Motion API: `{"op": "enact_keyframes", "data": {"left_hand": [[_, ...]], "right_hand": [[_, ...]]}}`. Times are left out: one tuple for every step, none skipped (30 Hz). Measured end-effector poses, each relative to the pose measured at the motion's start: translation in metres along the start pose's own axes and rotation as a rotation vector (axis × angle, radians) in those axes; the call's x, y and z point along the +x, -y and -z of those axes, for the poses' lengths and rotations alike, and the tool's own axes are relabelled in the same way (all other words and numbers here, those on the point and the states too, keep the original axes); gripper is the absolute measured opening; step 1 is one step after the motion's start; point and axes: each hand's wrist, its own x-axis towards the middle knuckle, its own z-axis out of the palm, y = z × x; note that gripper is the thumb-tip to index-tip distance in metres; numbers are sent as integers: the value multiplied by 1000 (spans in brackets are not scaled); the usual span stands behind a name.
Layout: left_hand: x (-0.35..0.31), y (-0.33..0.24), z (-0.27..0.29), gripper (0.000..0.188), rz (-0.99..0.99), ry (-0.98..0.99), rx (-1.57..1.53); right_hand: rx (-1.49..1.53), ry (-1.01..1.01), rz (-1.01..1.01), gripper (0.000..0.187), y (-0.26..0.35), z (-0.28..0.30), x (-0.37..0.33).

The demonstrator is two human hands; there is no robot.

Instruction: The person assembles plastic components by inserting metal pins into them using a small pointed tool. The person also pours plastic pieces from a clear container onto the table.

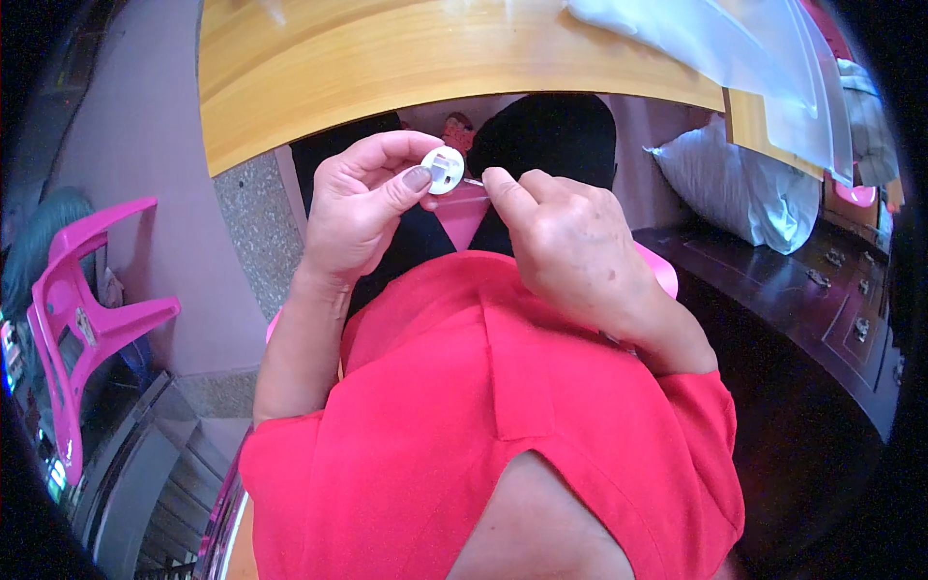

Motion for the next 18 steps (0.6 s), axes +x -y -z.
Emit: {"op": "enact_keyframes", "data": {"left_hand": [[-1,-1,1,22,-13,22,-16],[-1,-1,0,22,-12,24,-17],[-2,-2,-1,23,-5,30,-32],[-2,-2,-1,24,1,36,-46],[-2,-3,-1,24,-1,35,-46],[-2,-3,-1,24,11,35,-30],[-2,-4,-1,23,22,35,-14],[-3,-4,-1,23,20,32,-14],[-4,-5,-2,23,35,21,-3],[-4,-5,-2,22,50,10,8],[-4,-5,-2,22,50,10,7],[-4,-4,-2,22,50,10,14],[-4,-4,-3,21,49,11,21],[-4,-3,-4,21,49,11,21],[-4,-3,-5,21,71,-7,42],[-4,-3,-6,20,92,-24,62],[-4,-3,-7,20,92,-24,62],[-4,-2,-7,20,90,-27,72]], "right_hand": [[20,-30,10,35,1,1,-1],[19,-30,8,35,1,1,-1],[23,-57,21,33,2,1,-1],[28,-83,34,31,3,1,-1],[27,-83,37,31,4,1,0],[15,-99,39,30,4,0,0],[3,-116,42,29,4,0,1],[3,-115,45,29,5,0,2],[-23,-127,61,20,6,1,3],[-50,-139,77,12,6,1,4],[-51,-139,77,12,7,1,5],[-58,-142,85,12,8,0,5],[-65,-146,94,11,8,-1,5],[-65,-146,93,11,8,-1,5],[-88,-144,105,11,8,-2,5],[-112,-142,116,11,8,-2,5],[-112,-142,116,11,8,-2,5],[-129,-149,127,11,8,-2,5]]}}
